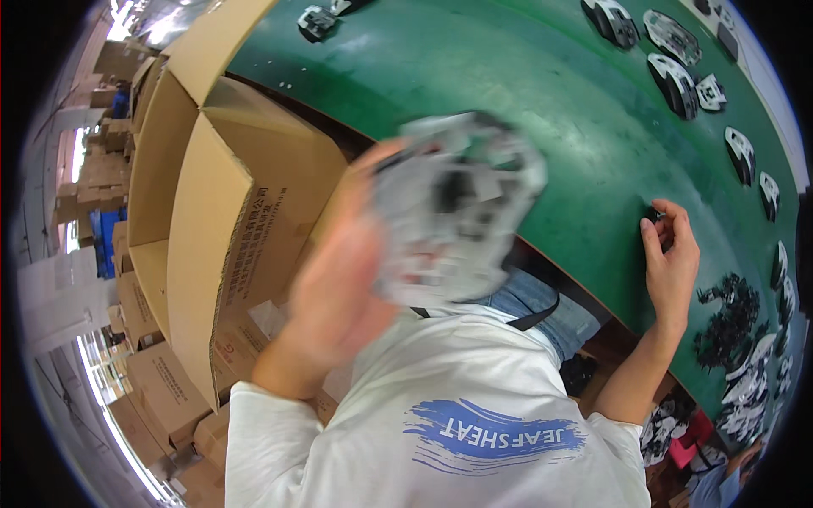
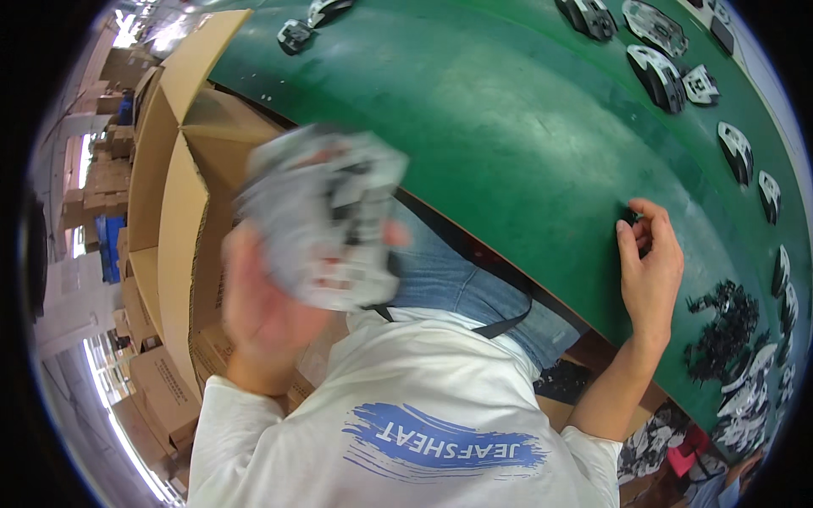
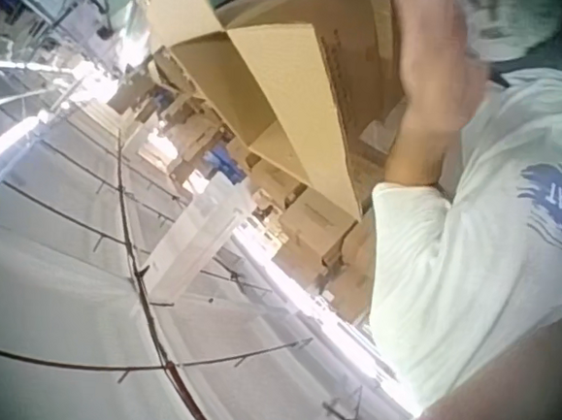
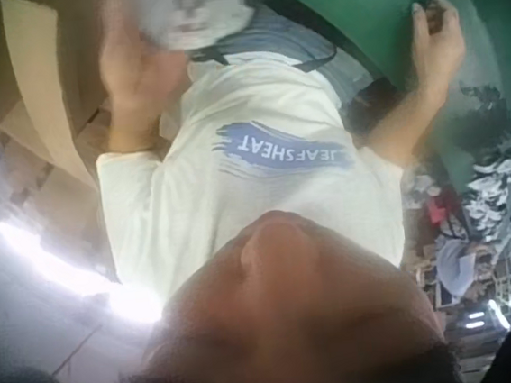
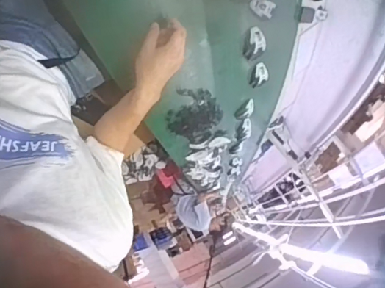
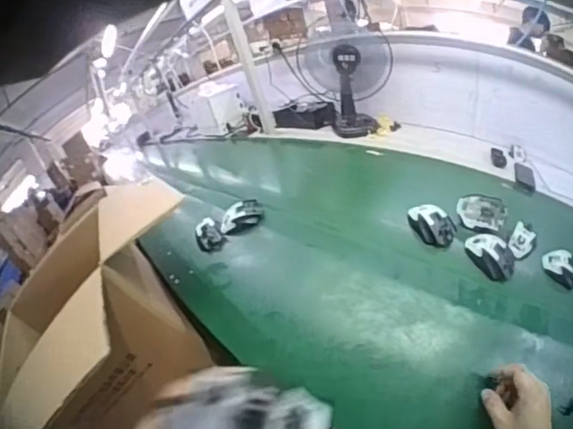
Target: The person assembles computer mouse parts by picking mouse shells and small plastic components from the conveyor belt, inserting and pressing the components into the inside of each mouse shell by hand, and placing the assembled housings onto the conveyor belt.
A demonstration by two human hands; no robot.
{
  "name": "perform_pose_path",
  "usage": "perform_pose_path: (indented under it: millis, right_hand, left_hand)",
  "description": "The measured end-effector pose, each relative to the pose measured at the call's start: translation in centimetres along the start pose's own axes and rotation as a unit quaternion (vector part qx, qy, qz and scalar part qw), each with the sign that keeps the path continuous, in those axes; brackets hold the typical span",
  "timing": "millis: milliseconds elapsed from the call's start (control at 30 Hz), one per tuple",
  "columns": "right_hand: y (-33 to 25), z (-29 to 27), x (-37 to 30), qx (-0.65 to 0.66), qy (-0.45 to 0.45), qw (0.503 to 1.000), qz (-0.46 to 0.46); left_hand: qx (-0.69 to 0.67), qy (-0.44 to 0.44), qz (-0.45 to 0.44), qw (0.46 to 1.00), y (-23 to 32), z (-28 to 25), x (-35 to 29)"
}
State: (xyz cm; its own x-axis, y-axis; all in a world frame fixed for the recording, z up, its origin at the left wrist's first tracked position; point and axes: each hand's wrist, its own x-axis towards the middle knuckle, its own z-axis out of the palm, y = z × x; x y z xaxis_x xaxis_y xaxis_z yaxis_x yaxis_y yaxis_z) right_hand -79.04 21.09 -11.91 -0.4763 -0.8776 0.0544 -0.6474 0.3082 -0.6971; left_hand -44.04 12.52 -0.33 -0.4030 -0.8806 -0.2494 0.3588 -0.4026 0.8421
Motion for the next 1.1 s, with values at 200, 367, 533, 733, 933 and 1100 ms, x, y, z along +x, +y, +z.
perform_pose_path:
  millis: [200, 367, 533, 733, 933, 1100]
  right_hand:
    - [2.0, -0.5, 1.0, 0.026, 0.012, 0.997, -0.078]
    - [2.1, -0.8, 0.5, 0.026, 0.013, 0.997, -0.069]
    - [2.9, -1.6, 0.4, 0.067, 0.002, 0.996, -0.054]
    - [3.7, -1.9, 0.3, 0.083, 0.021, 0.991, -0.101]
    - [4.4, -1.5, 0.4, 0.039, 0.073, 0.994, -0.076]
    - [4.4, -2.0, 0.6, 0.064, 0.101, 0.993, -0.004]
  left_hand:
    - [0.374, 0.216, 0.402, 0.807, 15.3, -8.9, -7.5]
    - [0.540, 0.371, 0.066, 0.753, 24.3, -19.7, -7.1]
    - [0.544, 0.248, -0.194, 0.777, 22.5, -28.8, -5.7]
    - [0.576, 0.268, -0.210, 0.744, 22.6, -24.1, -3.8]
    - [0.544, 0.052, 0.359, 0.756, 11.5, -2.9, 1.3]
    - [0.543, -0.018, 0.406, 0.735, -1.7, 2.8, 16.0]
